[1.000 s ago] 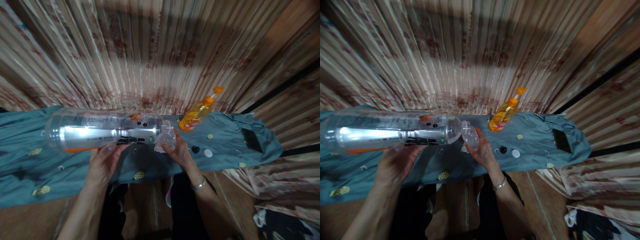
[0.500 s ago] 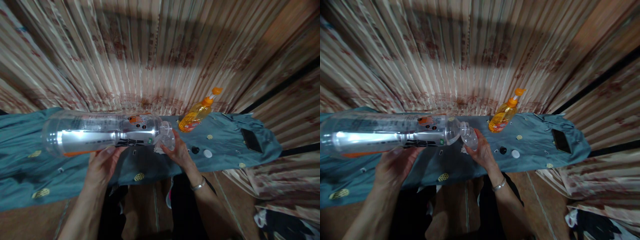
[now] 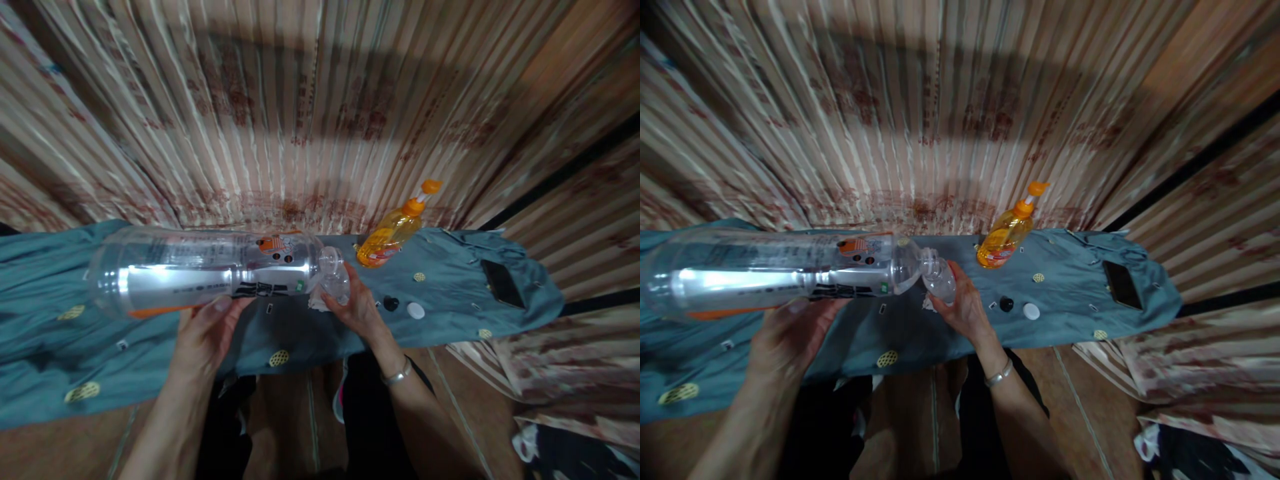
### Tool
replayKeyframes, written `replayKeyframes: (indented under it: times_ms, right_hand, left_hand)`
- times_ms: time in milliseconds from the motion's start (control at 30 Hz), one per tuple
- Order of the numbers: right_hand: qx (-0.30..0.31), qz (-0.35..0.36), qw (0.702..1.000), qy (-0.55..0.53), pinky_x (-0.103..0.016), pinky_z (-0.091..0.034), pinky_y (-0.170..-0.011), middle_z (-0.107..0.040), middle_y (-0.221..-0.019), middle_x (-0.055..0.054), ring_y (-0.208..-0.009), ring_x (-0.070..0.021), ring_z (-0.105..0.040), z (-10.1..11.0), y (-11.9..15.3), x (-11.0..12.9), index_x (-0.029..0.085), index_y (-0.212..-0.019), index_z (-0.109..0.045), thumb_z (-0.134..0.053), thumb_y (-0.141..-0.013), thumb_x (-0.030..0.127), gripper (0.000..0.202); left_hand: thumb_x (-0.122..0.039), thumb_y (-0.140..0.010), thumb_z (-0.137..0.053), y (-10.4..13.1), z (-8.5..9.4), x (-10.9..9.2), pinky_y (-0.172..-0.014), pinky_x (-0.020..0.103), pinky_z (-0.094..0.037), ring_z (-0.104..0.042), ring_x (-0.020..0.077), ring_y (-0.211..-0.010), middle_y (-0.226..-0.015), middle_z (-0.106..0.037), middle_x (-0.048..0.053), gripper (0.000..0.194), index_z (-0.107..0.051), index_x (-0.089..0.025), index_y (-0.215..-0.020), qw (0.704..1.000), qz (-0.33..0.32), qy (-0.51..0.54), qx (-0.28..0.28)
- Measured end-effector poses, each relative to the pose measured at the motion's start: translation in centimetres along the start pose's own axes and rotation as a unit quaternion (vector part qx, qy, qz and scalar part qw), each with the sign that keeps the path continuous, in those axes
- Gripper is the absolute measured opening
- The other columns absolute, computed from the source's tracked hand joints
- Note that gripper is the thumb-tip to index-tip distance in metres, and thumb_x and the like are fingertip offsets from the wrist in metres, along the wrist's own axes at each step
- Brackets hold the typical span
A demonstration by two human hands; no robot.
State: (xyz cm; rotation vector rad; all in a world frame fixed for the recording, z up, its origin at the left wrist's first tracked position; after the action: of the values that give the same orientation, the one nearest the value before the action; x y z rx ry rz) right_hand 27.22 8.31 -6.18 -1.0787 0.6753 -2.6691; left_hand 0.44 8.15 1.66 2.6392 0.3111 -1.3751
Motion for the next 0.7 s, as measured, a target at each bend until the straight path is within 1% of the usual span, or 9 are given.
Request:
replayKeyframes:
  times_ms: [67,133,200,267,333,400,533,700]
  right_hand:
    - [-0.003,0.006,1.000,-0.006,-0.059,-0.061,-0.110,-0.069,-0.145,-0.020,-0.131,-0.0350,-0.071,0.03,0.03,0.04,0.021,-0.156,-0.042,-0.078,-0.087,0.032,0.079]
    - [-0.006,0.010,1.000,-0.009,-0.060,-0.061,-0.109,-0.069,-0.145,-0.020,-0.131,-0.0356,-0.071,0.02,0.07,0.01,0.021,-0.156,-0.042,-0.078,-0.086,0.033,0.079]
    - [-0.007,0.007,1.000,-0.007,-0.059,-0.060,-0.110,-0.069,-0.145,-0.021,-0.131,-0.0359,-0.070,-0.03,0.10,-0.08,0.020,-0.156,-0.043,-0.079,-0.086,0.033,0.080]
    - [-0.007,0.002,1.000,-0.003,-0.057,-0.060,-0.111,-0.068,-0.146,-0.021,-0.132,-0.0358,-0.070,-0.09,0.10,-0.14,0.018,-0.155,-0.043,-0.079,-0.085,0.034,0.080]
    - [-0.005,0.000,1.000,0.000,-0.055,-0.059,-0.112,-0.068,-0.146,-0.022,-0.133,-0.0361,-0.069,-0.12,0.08,-0.12,0.016,-0.154,-0.045,-0.079,-0.085,0.035,0.079]
    - [-0.005,-0.002,1.000,0.002,-0.056,-0.060,-0.111,-0.068,-0.145,-0.022,-0.132,-0.0368,-0.070,-0.13,0.05,-0.08,0.015,-0.153,-0.046,-0.079,-0.086,0.036,0.078]
    - [-0.013,0.007,1.000,0.001,-0.061,-0.061,-0.107,-0.069,-0.143,-0.021,-0.130,-0.0376,-0.071,-0.11,0.05,0.00,0.019,-0.154,-0.046,-0.079,-0.086,0.035,0.077]
    - [-0.013,0.009,1.000,-0.001,-0.060,-0.062,-0.107,-0.071,-0.141,-0.021,-0.128,-0.0370,-0.072,-0.25,0.14,-0.10,0.018,-0.155,-0.044,-0.077,-0.087,0.037,0.078]
  left_hand:
    - [-0.036,-0.037,-0.105,-0.08,0.24,0.04,-0.074,0.031,-0.071,-0.079,0.0209,-0.086,-0.094,-0.085,-0.005,0.058,-0.084,-0.029,-0.090,1.000,-0.002,-0.002,0.000]
    - [-0.036,-0.040,-0.104,-0.18,0.51,0.11,-0.075,0.032,-0.071,-0.079,0.0216,-0.086,-0.093,-0.085,-0.004,0.054,-0.083,-0.029,-0.089,1.000,-0.007,-0.003,0.005]
    - [-0.036,-0.042,-0.104,-0.23,0.66,0.18,-0.079,0.036,-0.071,-0.080,0.0233,-0.087,-0.094,-0.086,-0.001,0.054,-0.083,-0.029,-0.091,1.000,-0.010,-0.006,0.012]
    - [-0.035,-0.043,-0.104,-0.18,0.67,0.22,-0.083,0.042,-0.071,-0.081,0.0270,-0.091,-0.101,-0.086,0.001,0.061,-0.083,-0.030,-0.101,1.000,-0.008,-0.009,0.015]
    - [-0.035,-0.042,-0.104,-0.07,0.58,0.22,-0.084,0.046,-0.071,-0.081,0.0310,-0.096,-0.106,-0.086,0.003,0.070,-0.082,-0.032,-0.108,1.000,-0.006,-0.013,0.012]
    - [-0.036,-0.042,-0.103,0.04,0.42,0.13,-0.083,0.046,-0.072,-0.081,0.0332,-0.100,-0.107,-0.086,0.004,0.070,-0.082,-0.033,-0.109,1.000,-0.006,-0.012,0.009]
    - [-0.036,-0.043,-0.103,0.06,0.24,-0.01,-0.083,0.046,-0.072,-0.081,0.0341,-0.103,-0.108,-0.085,0.003,0.069,-0.082,-0.035,-0.109,1.000,-0.006,-0.010,0.010]
    - [-0.037,-0.042,-0.103,-0.05,0.23,-0.02,-0.082,0.045,-0.072,-0.080,0.0344,-0.104,-0.112,-0.085,0.004,0.075,-0.080,-0.034,-0.113,1.000,-0.005,-0.015,0.014]
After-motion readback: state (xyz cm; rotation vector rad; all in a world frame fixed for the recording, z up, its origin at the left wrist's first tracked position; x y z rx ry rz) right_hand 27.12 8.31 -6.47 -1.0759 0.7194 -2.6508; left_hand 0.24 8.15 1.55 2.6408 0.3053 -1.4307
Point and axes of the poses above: each hand's wrist, its own y-axis away from the middle knuckle, its own z-axis out of the back of the hand, x = y × z, the point moved 6 cm from there along -y, towards the middle knuckle
